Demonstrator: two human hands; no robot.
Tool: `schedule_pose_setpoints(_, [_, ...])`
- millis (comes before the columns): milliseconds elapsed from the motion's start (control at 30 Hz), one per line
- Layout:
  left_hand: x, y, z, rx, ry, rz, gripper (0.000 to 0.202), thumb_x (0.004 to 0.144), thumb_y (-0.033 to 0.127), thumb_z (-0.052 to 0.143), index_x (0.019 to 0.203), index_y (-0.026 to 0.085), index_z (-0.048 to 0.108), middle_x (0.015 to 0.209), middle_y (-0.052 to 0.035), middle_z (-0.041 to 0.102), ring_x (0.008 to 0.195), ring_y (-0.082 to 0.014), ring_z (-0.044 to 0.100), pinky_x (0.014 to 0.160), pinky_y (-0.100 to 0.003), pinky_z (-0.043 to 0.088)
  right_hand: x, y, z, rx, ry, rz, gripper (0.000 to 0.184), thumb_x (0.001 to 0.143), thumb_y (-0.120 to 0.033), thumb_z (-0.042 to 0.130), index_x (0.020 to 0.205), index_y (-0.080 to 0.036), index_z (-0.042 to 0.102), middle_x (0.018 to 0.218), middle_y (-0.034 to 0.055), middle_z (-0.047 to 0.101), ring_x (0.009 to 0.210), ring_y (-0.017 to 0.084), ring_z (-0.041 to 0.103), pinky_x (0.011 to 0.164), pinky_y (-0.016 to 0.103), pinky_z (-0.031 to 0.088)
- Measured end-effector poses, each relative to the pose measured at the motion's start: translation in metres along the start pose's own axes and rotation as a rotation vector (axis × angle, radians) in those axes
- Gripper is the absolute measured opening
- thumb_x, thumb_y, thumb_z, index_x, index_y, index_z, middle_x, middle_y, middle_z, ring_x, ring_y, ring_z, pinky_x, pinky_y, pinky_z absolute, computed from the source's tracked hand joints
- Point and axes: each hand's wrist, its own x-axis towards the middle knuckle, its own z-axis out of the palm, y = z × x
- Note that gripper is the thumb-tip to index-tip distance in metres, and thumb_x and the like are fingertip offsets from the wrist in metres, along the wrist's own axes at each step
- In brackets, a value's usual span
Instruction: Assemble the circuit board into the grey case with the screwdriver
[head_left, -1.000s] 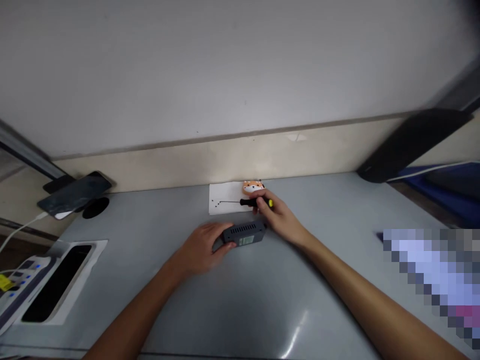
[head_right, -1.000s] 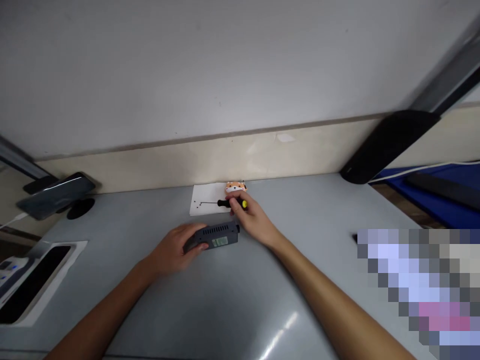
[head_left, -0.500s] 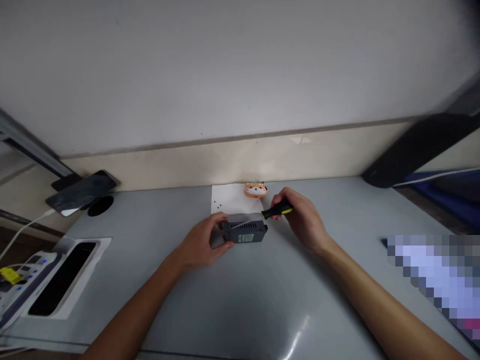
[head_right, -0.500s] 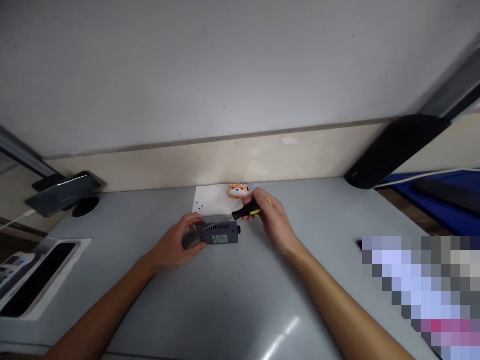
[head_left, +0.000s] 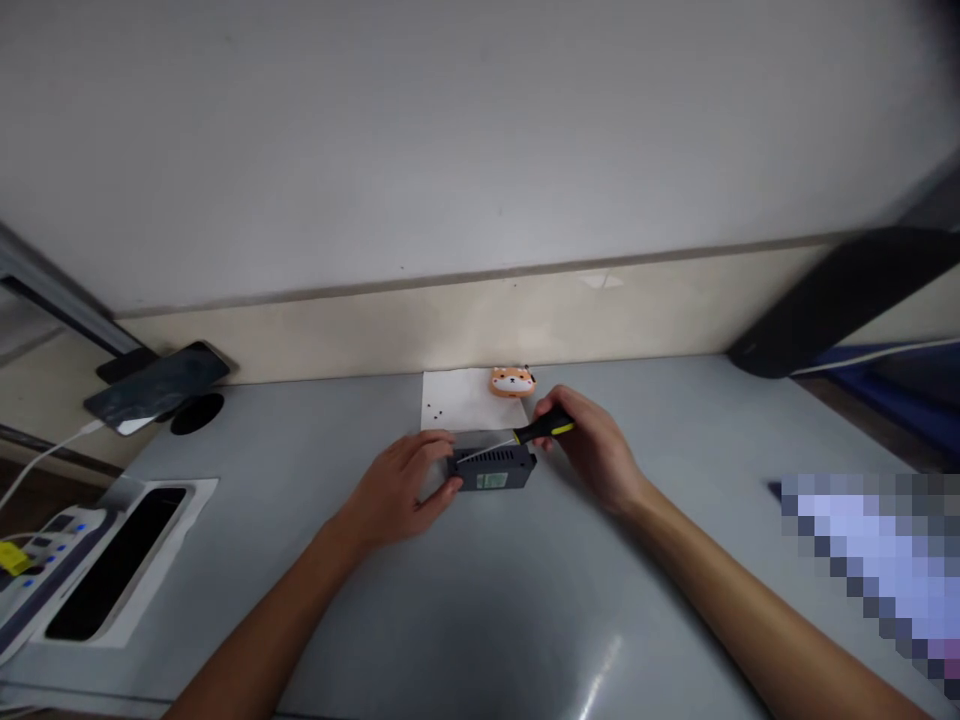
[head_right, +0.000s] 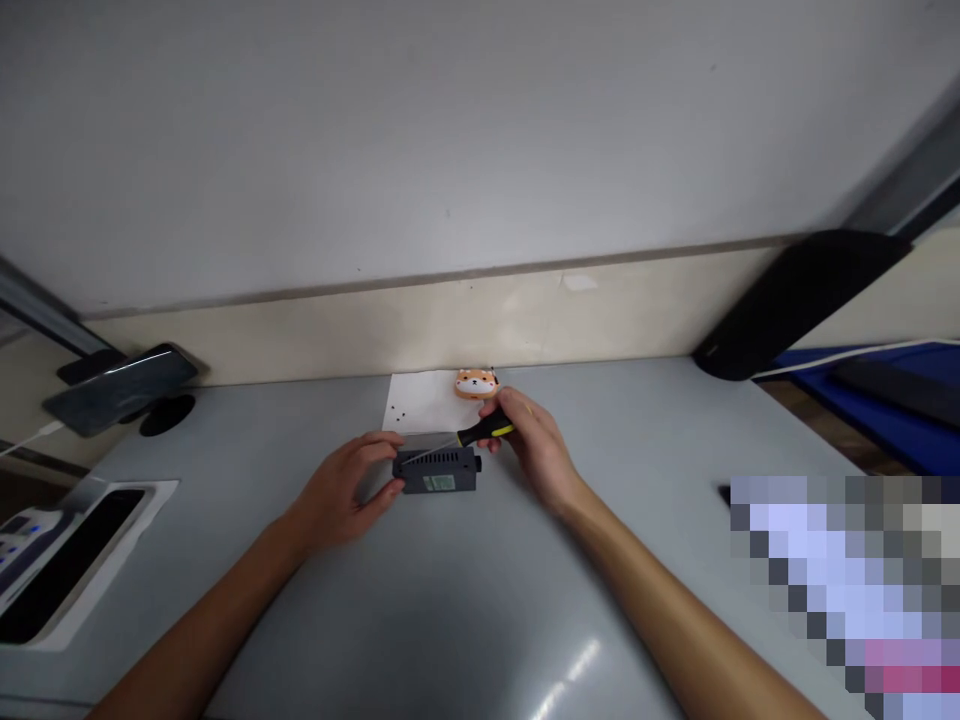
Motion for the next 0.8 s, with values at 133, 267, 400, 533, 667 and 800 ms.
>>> schedule_pose_setpoints(133, [0.003, 0.005, 0.000, 0.030, 0.046, 0.077, 0.019, 0.095, 0.012, 0.059, 0.110, 0.023, 0.055, 0.116, -0.0070, 0.067, 0.102, -0.0181, 0.068, 0.090, -0.035, 0.058, 0.000, 0.000, 0.001, -0.062, 0.007, -0.010, 0.035, 0.101, -0.049, 0.047, 0.085, -0.022, 0.062, 0.073, 0.0012, 0.055, 0.067, 0.018, 0.051, 0.067, 0.033, 0.041])
schedule_pose_setpoints(267, [0.006, 0.009, -0.002, 0.019, 0.059, 0.079, 0.016, 0.095, 0.011, 0.059, 0.107, 0.022, 0.058, 0.112, -0.0068, 0.067, 0.098, -0.0165, 0.068, 0.089, -0.032, 0.058, 0.002, 0.003, -0.001, -0.072, 0.016, -0.004, 0.035, 0.100, -0.050, 0.048, 0.083, -0.022, 0.061, 0.073, 0.0011, 0.054, 0.066, 0.018, 0.052, 0.066, 0.033, 0.043])
schedule_pose_setpoints(400, [0.007, 0.009, -0.003, -0.010, 0.084, 0.076, 0.014, 0.094, 0.011, 0.061, 0.102, 0.022, 0.059, 0.110, -0.0069, 0.068, 0.097, -0.0167, 0.068, 0.088, -0.033, 0.058, 0.006, 0.011, -0.002, -0.017, 0.106, 0.014, 0.033, 0.099, -0.050, 0.051, 0.085, -0.022, 0.062, 0.076, 0.0011, 0.056, 0.066, 0.017, 0.052, 0.065, 0.032, 0.043])
schedule_pose_setpoints(533, [0.007, 0.010, -0.003, -0.026, 0.118, 0.082, 0.013, 0.091, 0.009, 0.063, 0.097, 0.021, 0.059, 0.104, -0.0071, 0.066, 0.090, -0.0163, 0.067, 0.081, -0.032, 0.058, 0.008, 0.021, -0.001, -0.192, 0.186, -0.027, 0.035, 0.099, -0.056, 0.050, 0.096, -0.023, 0.063, 0.092, 0.0026, 0.063, 0.074, 0.017, 0.054, 0.069, 0.030, 0.044])
schedule_pose_setpoints(667, [0.007, 0.011, -0.002, -0.010, 0.143, 0.103, 0.016, 0.090, 0.008, 0.063, 0.098, 0.021, 0.059, 0.096, -0.0051, 0.066, 0.084, -0.0151, 0.065, 0.078, -0.030, 0.057, 0.008, 0.032, 0.002, -0.465, 0.070, -0.124, 0.034, 0.100, -0.055, 0.050, 0.109, -0.024, 0.062, 0.099, 0.0031, 0.063, 0.081, 0.018, 0.055, 0.076, 0.032, 0.046])
schedule_pose_setpoints(800, [0.007, 0.010, -0.001, 0.030, 0.149, 0.120, 0.016, 0.092, 0.008, 0.061, 0.100, 0.022, 0.060, 0.093, -0.0041, 0.065, 0.083, -0.0154, 0.063, 0.078, -0.031, 0.057, 0.011, 0.039, 0.003, -0.531, -0.017, -0.178, 0.033, 0.100, -0.052, 0.050, 0.116, -0.025, 0.060, 0.108, 0.0053, 0.063, 0.091, 0.021, 0.058, 0.083, 0.035, 0.048])
